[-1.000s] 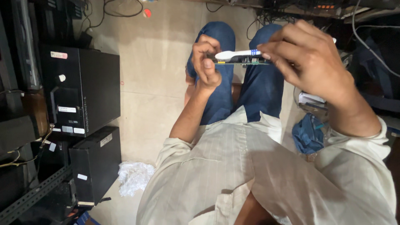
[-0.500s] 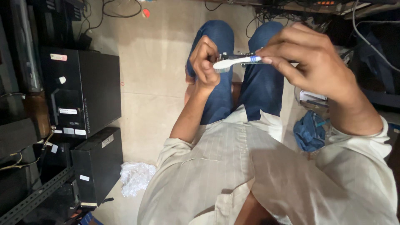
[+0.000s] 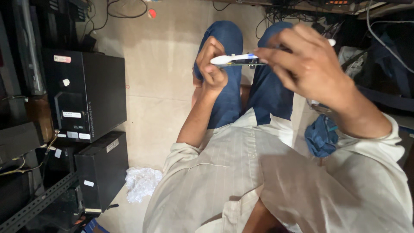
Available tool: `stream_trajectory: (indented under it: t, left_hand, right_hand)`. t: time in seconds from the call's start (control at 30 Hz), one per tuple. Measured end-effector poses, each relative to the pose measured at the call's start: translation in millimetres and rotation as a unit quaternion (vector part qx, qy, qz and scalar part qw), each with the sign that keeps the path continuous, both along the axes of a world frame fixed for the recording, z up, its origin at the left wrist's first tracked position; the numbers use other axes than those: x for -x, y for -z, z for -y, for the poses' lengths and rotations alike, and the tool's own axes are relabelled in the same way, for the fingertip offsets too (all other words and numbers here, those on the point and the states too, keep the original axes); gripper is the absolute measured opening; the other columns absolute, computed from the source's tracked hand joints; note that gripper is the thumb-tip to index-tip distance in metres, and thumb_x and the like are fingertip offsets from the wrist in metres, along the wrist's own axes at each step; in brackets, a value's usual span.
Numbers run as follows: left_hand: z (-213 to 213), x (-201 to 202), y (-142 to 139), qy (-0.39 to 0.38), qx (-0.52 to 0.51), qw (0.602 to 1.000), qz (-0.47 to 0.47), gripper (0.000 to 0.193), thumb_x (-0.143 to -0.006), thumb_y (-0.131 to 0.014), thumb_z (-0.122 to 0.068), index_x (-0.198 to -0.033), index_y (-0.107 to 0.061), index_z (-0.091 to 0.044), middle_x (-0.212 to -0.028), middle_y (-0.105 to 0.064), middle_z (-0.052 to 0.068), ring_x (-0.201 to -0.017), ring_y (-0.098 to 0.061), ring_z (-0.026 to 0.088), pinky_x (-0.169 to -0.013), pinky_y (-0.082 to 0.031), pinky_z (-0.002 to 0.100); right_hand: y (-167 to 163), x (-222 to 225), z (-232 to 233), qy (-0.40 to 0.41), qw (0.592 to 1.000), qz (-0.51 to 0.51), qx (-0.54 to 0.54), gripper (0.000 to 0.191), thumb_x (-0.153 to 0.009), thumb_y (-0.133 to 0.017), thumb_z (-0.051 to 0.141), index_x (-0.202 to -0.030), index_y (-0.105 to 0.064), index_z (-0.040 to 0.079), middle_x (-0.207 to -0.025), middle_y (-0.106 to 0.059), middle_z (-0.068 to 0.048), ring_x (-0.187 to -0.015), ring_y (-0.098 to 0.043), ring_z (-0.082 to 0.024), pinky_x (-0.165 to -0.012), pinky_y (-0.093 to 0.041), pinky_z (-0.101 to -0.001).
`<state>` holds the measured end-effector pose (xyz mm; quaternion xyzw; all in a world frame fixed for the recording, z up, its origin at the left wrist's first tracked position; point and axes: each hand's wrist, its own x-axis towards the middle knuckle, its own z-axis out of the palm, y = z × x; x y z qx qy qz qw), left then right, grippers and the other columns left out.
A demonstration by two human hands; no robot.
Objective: The person sits on the floor holding a circuit board across their lap and brushes its surface and components with a toothbrush, turning the board over and repositioning it to brush different sections.
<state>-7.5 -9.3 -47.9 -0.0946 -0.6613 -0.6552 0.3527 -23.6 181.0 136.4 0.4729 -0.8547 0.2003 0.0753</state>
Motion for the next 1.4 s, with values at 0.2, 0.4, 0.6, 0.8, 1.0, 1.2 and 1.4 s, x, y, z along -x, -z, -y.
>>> stream_trajectory:
  t: [0.2, 0.4, 0.6, 0.8, 1.0, 1.2, 1.4]
  left_hand:
    - [0, 0, 3, 0.002, -0.002, 1.0, 0.026, 0.078, -0.106, -0.018, -0.069, -0.072, -0.035, -0.001, -0.069, -0.043, 0.011, -0.058, -0.042, 0.021, -0.056, -0.031, 0.036]
    - [1, 3, 1, -0.004, 0.007, 1.0, 0.019, 0.078, -0.106, -0.017, -0.069, -0.073, -0.038, -0.001, -0.071, -0.047, 0.011, -0.062, -0.046, 0.023, -0.058, -0.034, 0.037]
    - [2, 3, 2, -0.007, 0.006, 1.0, 0.023, 0.076, -0.108, -0.02, -0.065, -0.071, -0.038, -0.001, -0.069, -0.046, 0.011, -0.06, -0.046, 0.022, -0.057, -0.034, 0.035]
    - [-1, 9, 4, 0.001, -0.014, 1.0, 0.017, 0.073, -0.108, -0.023, -0.063, -0.071, -0.038, -0.002, -0.068, -0.044, 0.009, -0.06, -0.043, 0.02, -0.058, -0.032, 0.035]
    - [2, 8, 0, 0.009, -0.005, 1.0, 0.003, 0.07, -0.104, -0.038, -0.064, -0.072, -0.038, -0.002, -0.069, -0.044, 0.009, -0.062, -0.042, 0.019, -0.059, -0.032, 0.034]
    - [7, 7, -6, 0.017, -0.014, 0.999, 0.026, 0.063, -0.102, -0.049, -0.055, -0.072, -0.04, -0.001, -0.071, -0.043, 0.008, -0.063, -0.041, 0.018, -0.06, -0.031, 0.034]
    - [10, 2, -10, 0.026, -0.015, 0.999, 0.03, 0.063, -0.102, -0.049, -0.055, -0.071, -0.042, -0.001, -0.071, -0.045, 0.009, -0.064, -0.044, 0.018, -0.061, -0.033, 0.034]
  right_hand:
    - [-29, -8, -23, 0.043, 0.996, -0.023, -0.08, 0.033, -0.081, -0.08, 0.001, -0.112, -0.078, 0.008, -0.1, -0.064, -0.006, -0.091, -0.059, -0.026, -0.08, -0.049, -0.038]
    - [-15, -9, 0, 0.016, 0.996, -0.078, -0.034, 0.029, -0.085, -0.08, 0.002, -0.113, -0.078, 0.005, -0.1, -0.062, -0.007, -0.087, -0.056, -0.024, -0.075, -0.048, -0.0348]
    - [-13, -22, -18, 0.047, 0.992, -0.098, -0.062, 0.031, -0.079, -0.081, 0.001, -0.11, -0.079, 0.005, -0.097, -0.064, -0.008, -0.085, -0.057, -0.024, -0.073, -0.048, -0.036]
    - [-12, -52, -101, 0.193, 0.976, -0.032, -0.097, 0.032, -0.094, -0.08, -0.004, -0.123, -0.078, 0.008, -0.109, -0.066, -0.008, -0.093, -0.057, -0.023, -0.08, -0.046, -0.0326]
    - [6, -59, -120, 0.214, 0.973, -0.017, -0.078, 0.037, -0.091, -0.08, -0.007, -0.125, -0.079, 0.008, -0.112, -0.068, -0.006, -0.091, -0.057, -0.023, -0.079, -0.045, -0.0324]
    - [19, -30, -59, 0.087, 0.99, -0.103, -0.032, 0.025, -0.097, -0.085, 0.001, -0.119, -0.076, 0.008, -0.107, -0.066, -0.008, -0.092, -0.059, -0.022, -0.079, -0.047, -0.0332]
    - [13, -34, -78, 0.099, 0.988, -0.097, -0.063, 0.025, -0.087, -0.083, 0.004, -0.111, -0.08, 0.006, -0.101, -0.068, -0.01, -0.088, -0.059, -0.024, -0.077, -0.046, -0.035]
